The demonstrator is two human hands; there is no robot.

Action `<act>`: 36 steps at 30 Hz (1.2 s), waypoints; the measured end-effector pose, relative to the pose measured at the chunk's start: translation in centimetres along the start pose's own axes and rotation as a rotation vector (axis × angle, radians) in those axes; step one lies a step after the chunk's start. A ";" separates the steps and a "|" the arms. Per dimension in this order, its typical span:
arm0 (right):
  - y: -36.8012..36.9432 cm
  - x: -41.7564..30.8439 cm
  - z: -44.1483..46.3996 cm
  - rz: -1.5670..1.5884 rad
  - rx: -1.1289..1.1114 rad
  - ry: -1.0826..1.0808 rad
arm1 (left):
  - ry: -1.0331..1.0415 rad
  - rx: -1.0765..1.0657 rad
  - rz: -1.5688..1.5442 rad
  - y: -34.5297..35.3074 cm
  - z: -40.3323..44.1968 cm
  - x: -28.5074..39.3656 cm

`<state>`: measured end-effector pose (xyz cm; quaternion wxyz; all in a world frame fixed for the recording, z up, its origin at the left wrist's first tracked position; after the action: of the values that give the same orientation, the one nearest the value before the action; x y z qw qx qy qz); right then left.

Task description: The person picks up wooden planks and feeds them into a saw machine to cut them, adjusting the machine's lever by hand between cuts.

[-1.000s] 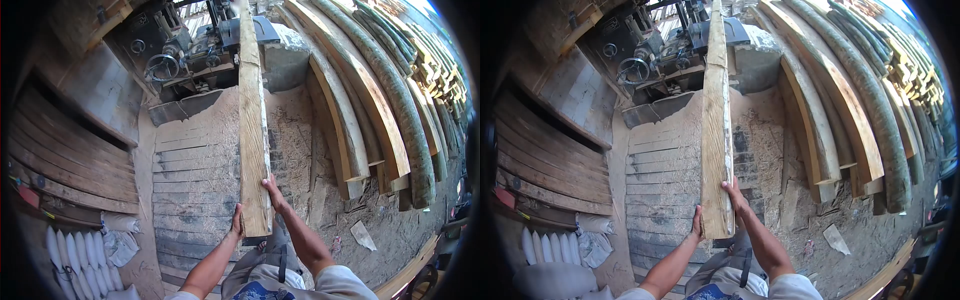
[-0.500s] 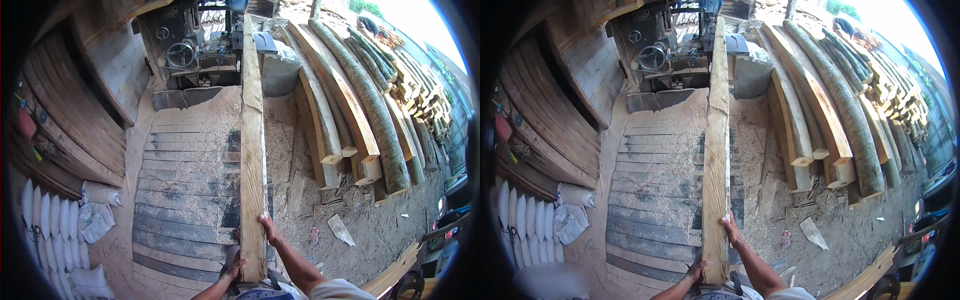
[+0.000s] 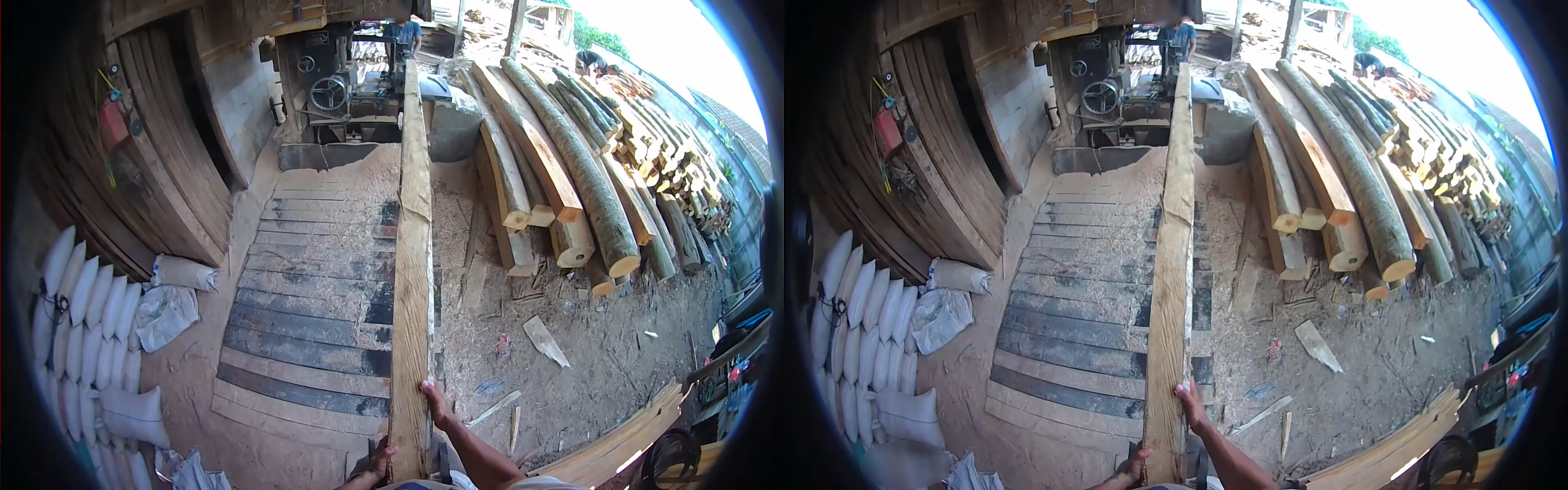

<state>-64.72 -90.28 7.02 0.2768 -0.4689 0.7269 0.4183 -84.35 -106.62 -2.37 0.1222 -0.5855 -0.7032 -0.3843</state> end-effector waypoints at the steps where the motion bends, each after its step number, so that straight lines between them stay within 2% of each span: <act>1: 1.1 1.2 -2.2 0.016 -0.048 0.006 | 0.008 0.006 0.000 -1.3 -2.5 -1.3; 5: 1.4 11.6 -10.0 0.035 0.015 -0.006 | 0.022 0.014 -0.032 -5.2 -11.7 -7.1; 8: 3.7 13.5 -19.3 -0.020 0.031 -0.031 | 0.065 0.019 -0.045 -6.9 -17.7 -10.1; 13: 4.9 19.2 -27.7 0.017 0.032 -0.039 | 0.148 0.000 -0.076 -9.8 -26.5 -15.6; 15: 5.2 22.8 -29.7 0.022 -0.011 0.006 | 0.112 -0.036 -0.146 -10.9 -29.6 -17.8; 17: 6.2 25.7 -32.4 -0.021 0.031 -0.046 | 0.014 -0.068 -0.236 -12.3 -33.2 -18.8; 19: 7.6 26.4 -36.1 -0.055 0.046 -0.055 | -0.065 -0.071 -0.254 -13.1 -37.8 -19.5; 22: 8.4 28.5 -44.3 -0.071 0.061 -0.062 | -0.137 -0.044 -0.262 -16.0 -42.6 -25.2; 24: 8.2 29.7 -47.2 0.004 0.013 -0.061 | -0.015 0.034 -0.177 -15.8 -46.1 -27.2; 26: 5.4 35.0 -49.1 0.107 -0.034 0.018 | 0.137 0.088 -0.093 -15.2 -48.2 -30.3; 27: 3.9 36.9 -49.7 0.152 -0.056 0.054 | 0.099 0.192 0.042 -14.3 -50.0 -31.0; 29: 3.0 37.7 -53.1 0.349 -0.191 0.245 | 0.210 0.182 0.213 -9.5 -54.1 -27.3; 30: 2.9 38.0 -54.7 0.448 -0.256 0.347 | 0.236 0.167 0.192 -10.1 -53.5 -29.2; 33: 2.0 38.9 -54.6 0.382 -0.234 0.332 | 0.265 0.108 0.109 -12.7 -50.3 -35.2; 36: 1.3 38.3 -52.6 0.108 -0.112 0.140 | 0.169 0.024 0.002 -14.7 -48.7 -37.1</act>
<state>-82.02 -152.86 3.17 0.1757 -0.4719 0.7441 0.4389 -100.78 -167.27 1.55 0.1885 -0.5500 -0.6944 -0.4240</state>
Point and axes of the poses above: each hand's wrist, its own z-axis towards the middle knuckle, its own y-axis out of the palm, x = y × z, the point moved 7 cm from there along z, towards the middle knuckle, and after that the axes turned 6 degrees about x, right-handed, at the moved point
